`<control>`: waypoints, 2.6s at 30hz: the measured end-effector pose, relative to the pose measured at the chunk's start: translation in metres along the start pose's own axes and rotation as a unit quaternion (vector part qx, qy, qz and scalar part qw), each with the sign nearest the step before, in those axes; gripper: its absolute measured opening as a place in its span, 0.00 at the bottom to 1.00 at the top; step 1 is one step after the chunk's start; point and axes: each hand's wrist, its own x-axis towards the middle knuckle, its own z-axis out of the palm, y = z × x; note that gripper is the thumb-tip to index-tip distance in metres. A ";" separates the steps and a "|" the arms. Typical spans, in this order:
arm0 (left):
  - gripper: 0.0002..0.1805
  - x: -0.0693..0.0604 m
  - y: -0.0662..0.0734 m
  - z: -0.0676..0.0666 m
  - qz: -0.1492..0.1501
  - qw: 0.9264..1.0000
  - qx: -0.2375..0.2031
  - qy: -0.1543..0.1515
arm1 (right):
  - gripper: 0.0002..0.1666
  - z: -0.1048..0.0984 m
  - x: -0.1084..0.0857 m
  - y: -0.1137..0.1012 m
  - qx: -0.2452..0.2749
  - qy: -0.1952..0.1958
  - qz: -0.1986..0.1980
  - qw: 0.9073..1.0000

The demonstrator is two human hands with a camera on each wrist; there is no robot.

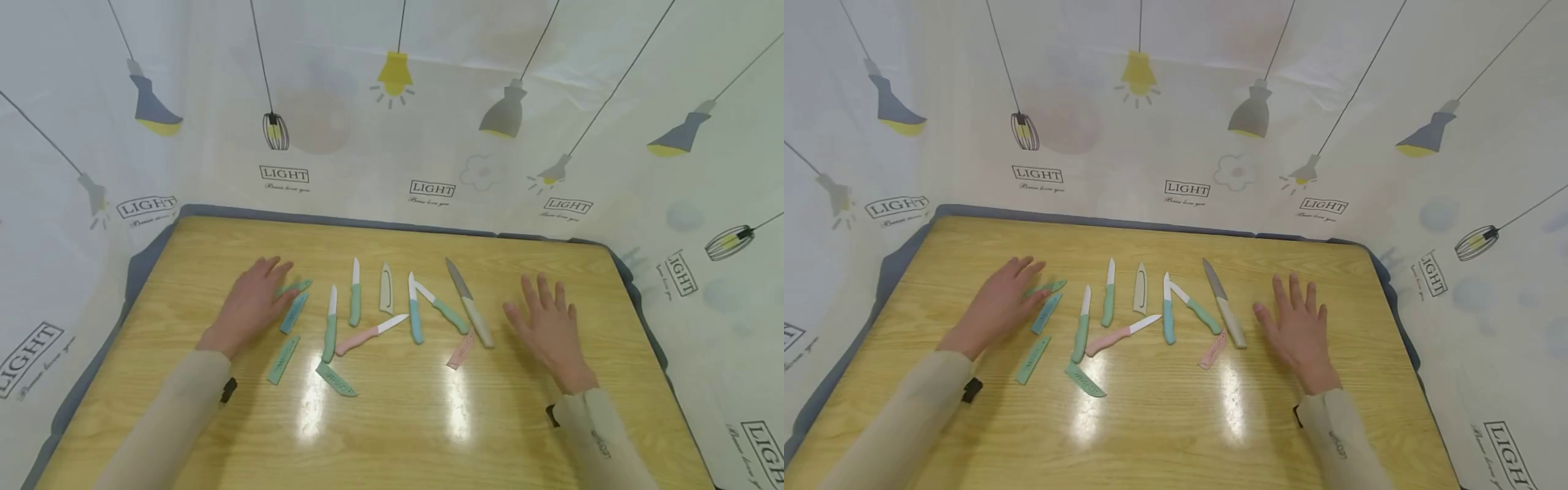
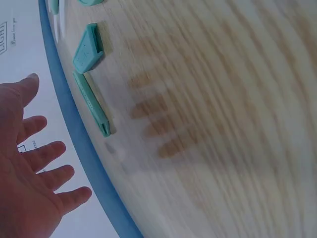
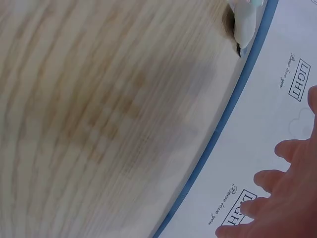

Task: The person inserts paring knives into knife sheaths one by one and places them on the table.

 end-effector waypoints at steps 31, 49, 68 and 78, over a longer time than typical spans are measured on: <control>0.17 0.022 0.013 0.012 0.001 0.999 0.019 -0.029 | 0.47 0.008 -0.008 -0.016 -0.004 0.008 -0.019 1.000; 0.20 0.017 0.017 -0.001 -0.073 0.994 -0.086 0.011 | 0.47 0.009 -0.008 -0.026 0.001 0.002 -0.034 0.999; 0.26 0.005 0.057 -0.009 -0.101 0.834 -0.542 0.027 | 0.47 0.011 -0.012 -0.040 0.004 0.011 -0.049 0.999; 0.25 0.004 0.070 0.003 -0.091 0.701 -0.707 -0.009 | 0.47 0.012 -0.014 -0.042 0.012 0.005 -0.045 0.999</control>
